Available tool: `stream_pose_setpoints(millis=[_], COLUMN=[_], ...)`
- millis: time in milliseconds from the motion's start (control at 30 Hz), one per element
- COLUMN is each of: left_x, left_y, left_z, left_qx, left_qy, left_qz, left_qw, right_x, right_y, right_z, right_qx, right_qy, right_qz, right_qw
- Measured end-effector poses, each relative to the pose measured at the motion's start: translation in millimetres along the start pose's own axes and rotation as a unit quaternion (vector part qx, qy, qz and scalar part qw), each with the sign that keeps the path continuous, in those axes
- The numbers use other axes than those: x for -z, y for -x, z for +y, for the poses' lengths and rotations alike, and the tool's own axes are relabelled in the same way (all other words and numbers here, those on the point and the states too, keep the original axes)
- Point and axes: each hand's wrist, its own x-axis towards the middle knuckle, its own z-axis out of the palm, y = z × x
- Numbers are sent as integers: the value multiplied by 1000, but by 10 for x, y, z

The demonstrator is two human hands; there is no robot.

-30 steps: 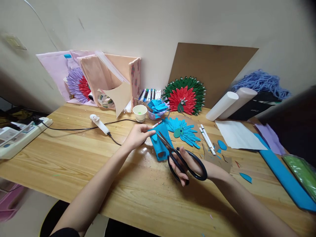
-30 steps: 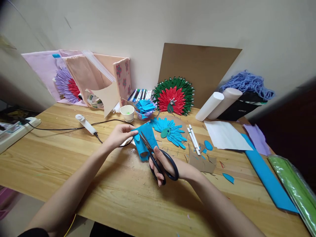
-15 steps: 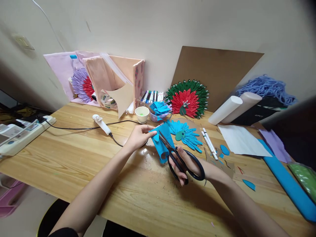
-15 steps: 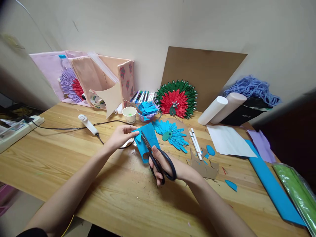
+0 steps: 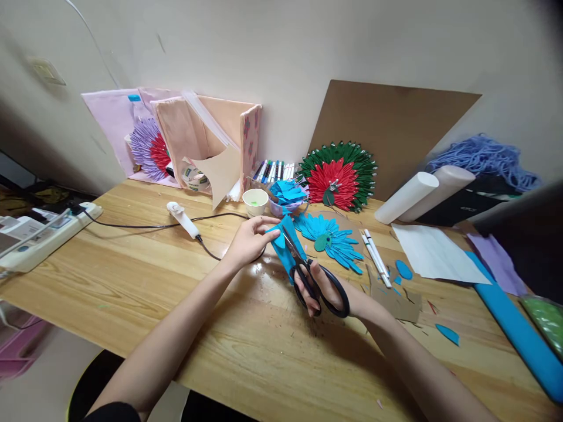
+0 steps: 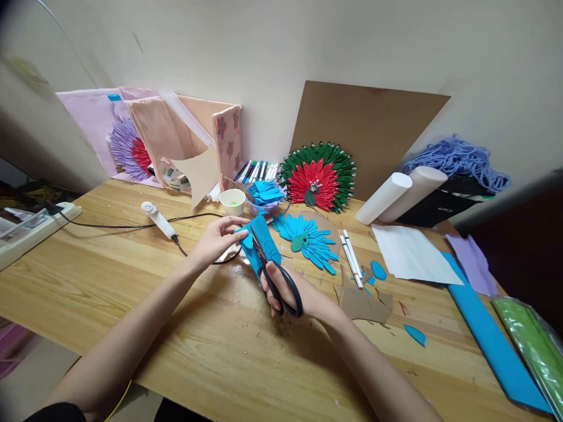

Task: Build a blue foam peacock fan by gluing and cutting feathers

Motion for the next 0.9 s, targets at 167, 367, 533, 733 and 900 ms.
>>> stream_pose_setpoints(millis=[167, 367, 533, 733, 900], left_x=[-35, -51, -41, -13, 32], left_y=[10, 28, 21, 18, 2], left_z=[2, 30, 10, 17, 7], left_qx=[-3, 7, 2, -3, -24], left_qy=[19, 41, 45, 35, 33], left_qz=[12, 0, -1, 1, -6], left_qw=[1000, 999, 999, 999, 999], right_x=[-7, -10, -30, -42, -43], right_y=[-4, -52, -83, -94, -95], right_z=[-42, -16, 29, 17, 22], right_qx=[14, 46, 55, 45, 38], right_qy=[39, 49, 29, 23, 30], right_qz=[23, 24, 42, 56, 77], right_qw=[999, 997, 997, 997, 996])
